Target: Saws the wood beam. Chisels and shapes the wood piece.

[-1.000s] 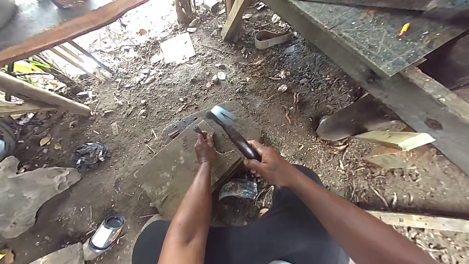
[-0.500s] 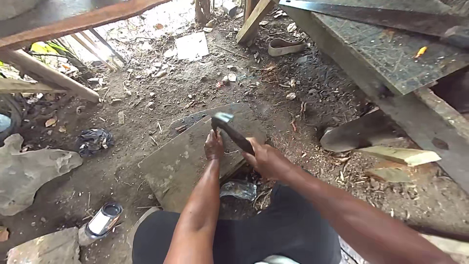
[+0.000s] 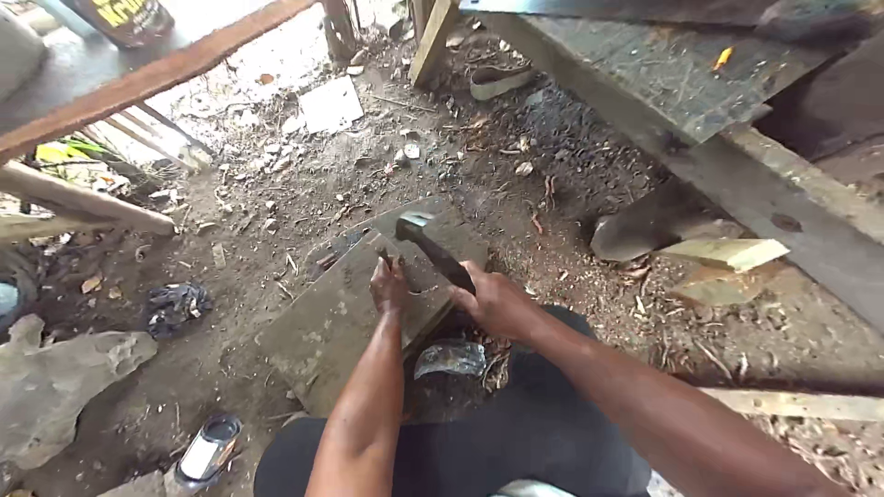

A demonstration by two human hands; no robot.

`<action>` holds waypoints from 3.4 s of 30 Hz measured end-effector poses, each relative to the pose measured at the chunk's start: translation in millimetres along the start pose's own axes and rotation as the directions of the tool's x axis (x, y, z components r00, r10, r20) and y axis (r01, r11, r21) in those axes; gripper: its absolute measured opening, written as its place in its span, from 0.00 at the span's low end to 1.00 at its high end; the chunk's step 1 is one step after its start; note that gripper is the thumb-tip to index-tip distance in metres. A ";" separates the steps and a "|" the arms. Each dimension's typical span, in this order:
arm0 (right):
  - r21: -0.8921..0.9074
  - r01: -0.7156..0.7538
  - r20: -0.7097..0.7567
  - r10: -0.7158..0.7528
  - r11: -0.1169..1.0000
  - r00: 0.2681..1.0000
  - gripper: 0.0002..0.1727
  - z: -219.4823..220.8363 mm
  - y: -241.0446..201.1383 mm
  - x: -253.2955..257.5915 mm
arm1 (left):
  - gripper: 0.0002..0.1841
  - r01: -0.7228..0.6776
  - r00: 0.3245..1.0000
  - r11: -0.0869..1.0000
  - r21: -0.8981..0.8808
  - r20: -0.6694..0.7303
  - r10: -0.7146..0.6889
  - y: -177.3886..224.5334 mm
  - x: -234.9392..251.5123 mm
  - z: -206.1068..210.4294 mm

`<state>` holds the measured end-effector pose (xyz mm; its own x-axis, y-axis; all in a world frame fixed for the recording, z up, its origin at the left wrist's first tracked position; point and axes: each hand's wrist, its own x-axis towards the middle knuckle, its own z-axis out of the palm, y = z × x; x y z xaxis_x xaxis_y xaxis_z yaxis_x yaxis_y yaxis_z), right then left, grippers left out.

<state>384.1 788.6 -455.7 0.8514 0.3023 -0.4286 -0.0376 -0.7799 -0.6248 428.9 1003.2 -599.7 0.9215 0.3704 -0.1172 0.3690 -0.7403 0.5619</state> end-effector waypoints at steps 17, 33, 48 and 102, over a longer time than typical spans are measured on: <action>0.495 -0.264 0.133 0.228 0.828 0.965 0.34 91.1 55.3 8.6 | 0.26 0.011 0.997 0.860 -0.511 0.074 0.031 -29.4 1.4 -25.5; 0.377 -0.265 0.168 0.216 0.888 0.962 0.33 97.4 59.7 11.5 | 0.20 -0.006 0.995 0.858 -0.514 0.085 0.057 -36.9 -2.8 -5.9; -0.135 0.590 -0.533 -0.560 0.796 0.634 0.27 -25.7 -62.8 -66.5 | 0.21 -0.150 0.989 0.975 -0.167 -0.028 0.147 -23.5 -11.3 1.8; 0.570 -0.349 0.201 0.286 0.743 0.937 0.29 115.3 59.6 -3.0 | 0.21 -0.021 0.999 0.975 -0.222 0.018 0.026 -26.8 -19.9 -14.3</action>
<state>319.0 804.4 -567.0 0.6816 0.1707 -0.7115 -0.6237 -0.3728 -0.6870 399.0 1023.7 -600.7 0.9328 0.3406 -0.1175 0.3132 -0.6054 0.7317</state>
